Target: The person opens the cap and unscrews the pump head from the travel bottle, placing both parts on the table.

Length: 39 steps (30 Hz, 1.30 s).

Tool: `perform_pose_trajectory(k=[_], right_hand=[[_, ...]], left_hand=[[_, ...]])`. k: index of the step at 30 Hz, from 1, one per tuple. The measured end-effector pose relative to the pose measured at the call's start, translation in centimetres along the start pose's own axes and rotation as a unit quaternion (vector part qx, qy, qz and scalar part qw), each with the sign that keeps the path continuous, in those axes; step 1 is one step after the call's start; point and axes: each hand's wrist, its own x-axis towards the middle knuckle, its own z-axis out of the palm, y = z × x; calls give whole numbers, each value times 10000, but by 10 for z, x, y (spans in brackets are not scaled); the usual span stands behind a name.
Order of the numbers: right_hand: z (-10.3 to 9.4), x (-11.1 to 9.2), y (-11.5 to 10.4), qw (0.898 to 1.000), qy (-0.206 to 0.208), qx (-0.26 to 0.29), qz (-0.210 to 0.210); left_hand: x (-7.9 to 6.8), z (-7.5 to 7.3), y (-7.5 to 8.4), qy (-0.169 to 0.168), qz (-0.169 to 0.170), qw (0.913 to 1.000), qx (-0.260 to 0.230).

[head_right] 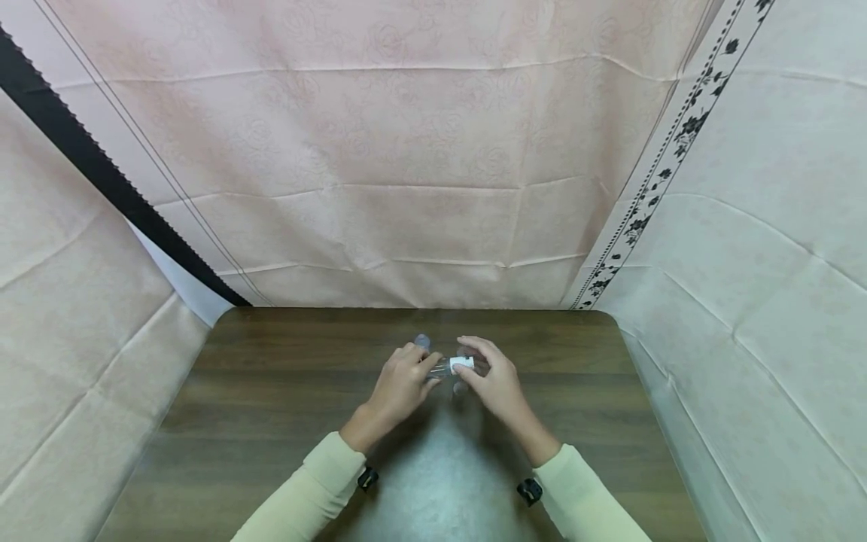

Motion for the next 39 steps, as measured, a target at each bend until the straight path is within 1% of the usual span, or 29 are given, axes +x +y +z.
perform_pose_trajectory(k=[4,8,11,15,18,20,23,28,31,34,36,39], right_hand=[[-4,4,-1,9982,0,-142,580],[-6,7,0,9932,-232,75,1135],[-7,8,0,9867,-463,391,1510],[-7,8,3,9761,-803,678,1904],[-6,8,6,9699,-983,822,2072],[-6,8,6,9665,-1025,964,2145],[-6,8,6,9649,-1102,1077,2128],[-8,7,6,9645,-1202,1137,2057],[-10,5,6,9667,-1244,1176,1902],[-11,4,5,9720,-1222,1116,1670],[-11,4,5,9755,-1130,1050,1568],[-11,3,4,9816,-942,859,1422]], left_hand=[[1,3,0,166,330,9986,374],[3,4,0,253,537,9959,680],[5,4,1,399,703,9930,858],[5,5,1,626,942,9878,1068],[5,6,1,704,1047,9851,1170],[4,7,2,724,1073,9841,1216],[4,9,2,707,1062,9839,1255],[3,9,4,618,934,9876,1102],[1,9,5,503,818,9910,935],[1,8,5,386,717,9931,839],[1,6,6,323,665,9941,797],[1,4,7,317,625,9944,792]])
